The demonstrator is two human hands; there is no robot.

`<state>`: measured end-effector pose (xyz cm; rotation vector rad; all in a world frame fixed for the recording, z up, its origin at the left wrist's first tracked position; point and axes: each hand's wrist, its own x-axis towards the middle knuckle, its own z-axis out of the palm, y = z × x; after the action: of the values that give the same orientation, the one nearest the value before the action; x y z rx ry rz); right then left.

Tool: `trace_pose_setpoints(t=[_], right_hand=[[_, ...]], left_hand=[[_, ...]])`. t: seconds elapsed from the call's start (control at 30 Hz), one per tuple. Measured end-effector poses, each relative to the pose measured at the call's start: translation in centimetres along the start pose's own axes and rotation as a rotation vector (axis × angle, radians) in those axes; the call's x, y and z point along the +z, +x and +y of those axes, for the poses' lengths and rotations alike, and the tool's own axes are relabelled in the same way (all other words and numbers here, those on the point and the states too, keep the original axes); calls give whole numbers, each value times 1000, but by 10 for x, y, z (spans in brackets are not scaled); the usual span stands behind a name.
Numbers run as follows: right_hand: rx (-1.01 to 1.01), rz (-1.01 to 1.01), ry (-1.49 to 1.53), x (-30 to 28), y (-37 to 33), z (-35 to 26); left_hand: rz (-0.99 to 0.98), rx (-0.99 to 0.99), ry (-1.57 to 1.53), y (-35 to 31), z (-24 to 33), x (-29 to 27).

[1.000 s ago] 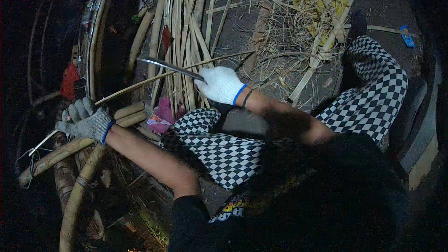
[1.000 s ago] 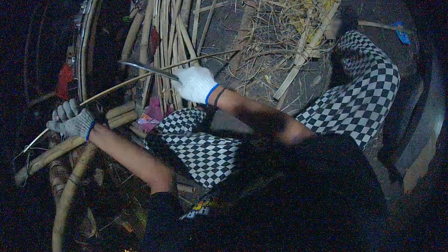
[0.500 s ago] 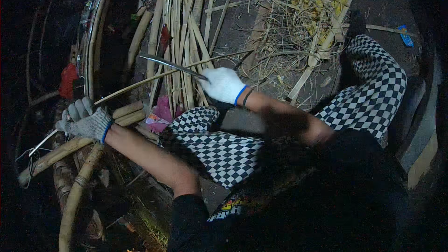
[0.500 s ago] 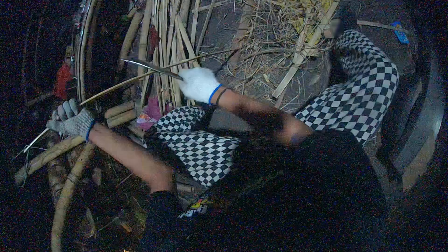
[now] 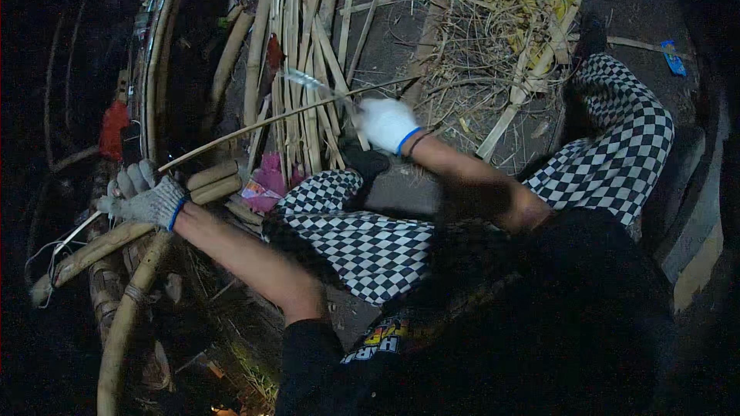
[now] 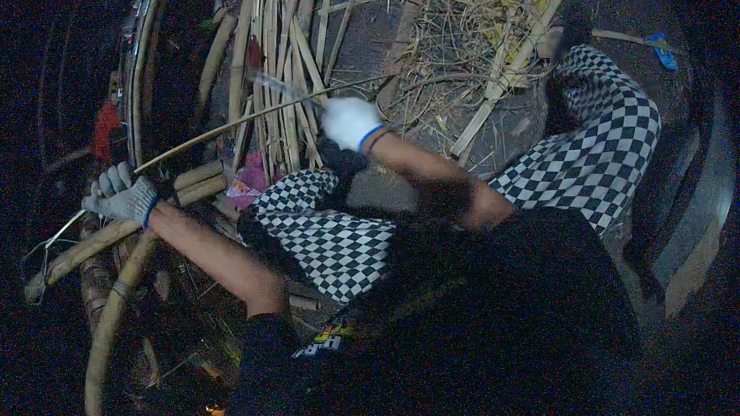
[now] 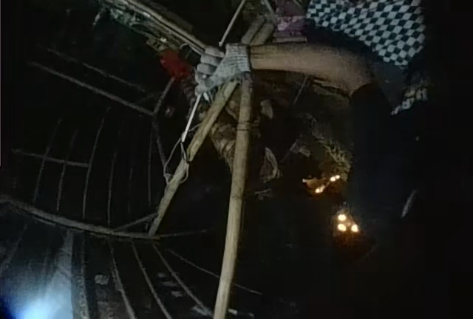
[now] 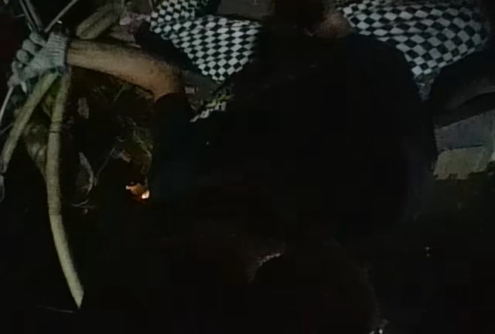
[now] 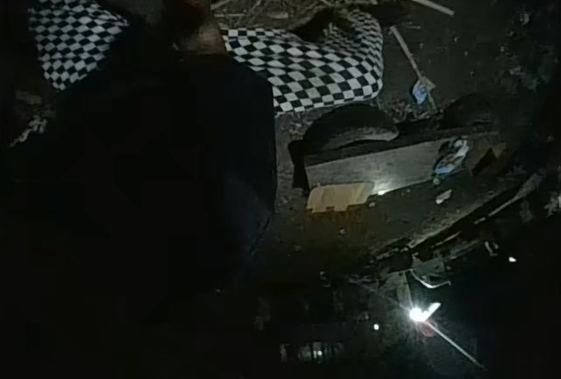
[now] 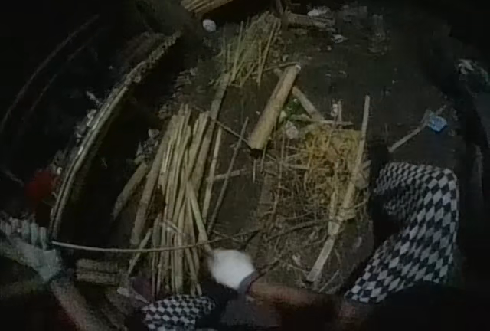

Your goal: Shaving and smoothing a strip of bamboo using a knife in a workshop.

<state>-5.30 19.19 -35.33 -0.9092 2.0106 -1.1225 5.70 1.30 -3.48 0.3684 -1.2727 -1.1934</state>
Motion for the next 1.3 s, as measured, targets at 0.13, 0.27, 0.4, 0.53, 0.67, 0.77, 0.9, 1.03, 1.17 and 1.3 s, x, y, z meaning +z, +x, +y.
trace_pose_setpoints(t=[0.13, 0.27, 0.4, 0.53, 0.67, 0.77, 0.9, 1.03, 1.17, 1.3], right_hand=[[145, 66, -107, -2, 4, 52], [-27, 87, -56, 2, -3, -17], [-186, 225, -48, 15, 4, 34], [242, -34, -198, 0, 3, 115], [228, 38, -155, 18, 16, 78], [40, 171, -61, 27, 13, 41], [122, 173, -154, 27, 1, 97], [402, 63, -155, 16, 3, 166], [148, 137, -153, 30, 15, 104], [48, 138, -120, 23, 6, 79]], left_hand=[[236, 128, 211, -3, -19, 5], [-211, -54, -89, 36, 4, -36], [-98, 5, 59, 17, -5, -4], [-47, -5, 34, 13, -5, -10], [-176, -91, -138, 30, -5, -20], [-110, -2, 56, 23, -4, -14], [-100, -40, -45, 21, -3, -13], [-27, -14, 13, 7, -6, 7], [-98, -32, 7, 23, -6, 6], [-11, 30, 113, 23, -9, 6]])
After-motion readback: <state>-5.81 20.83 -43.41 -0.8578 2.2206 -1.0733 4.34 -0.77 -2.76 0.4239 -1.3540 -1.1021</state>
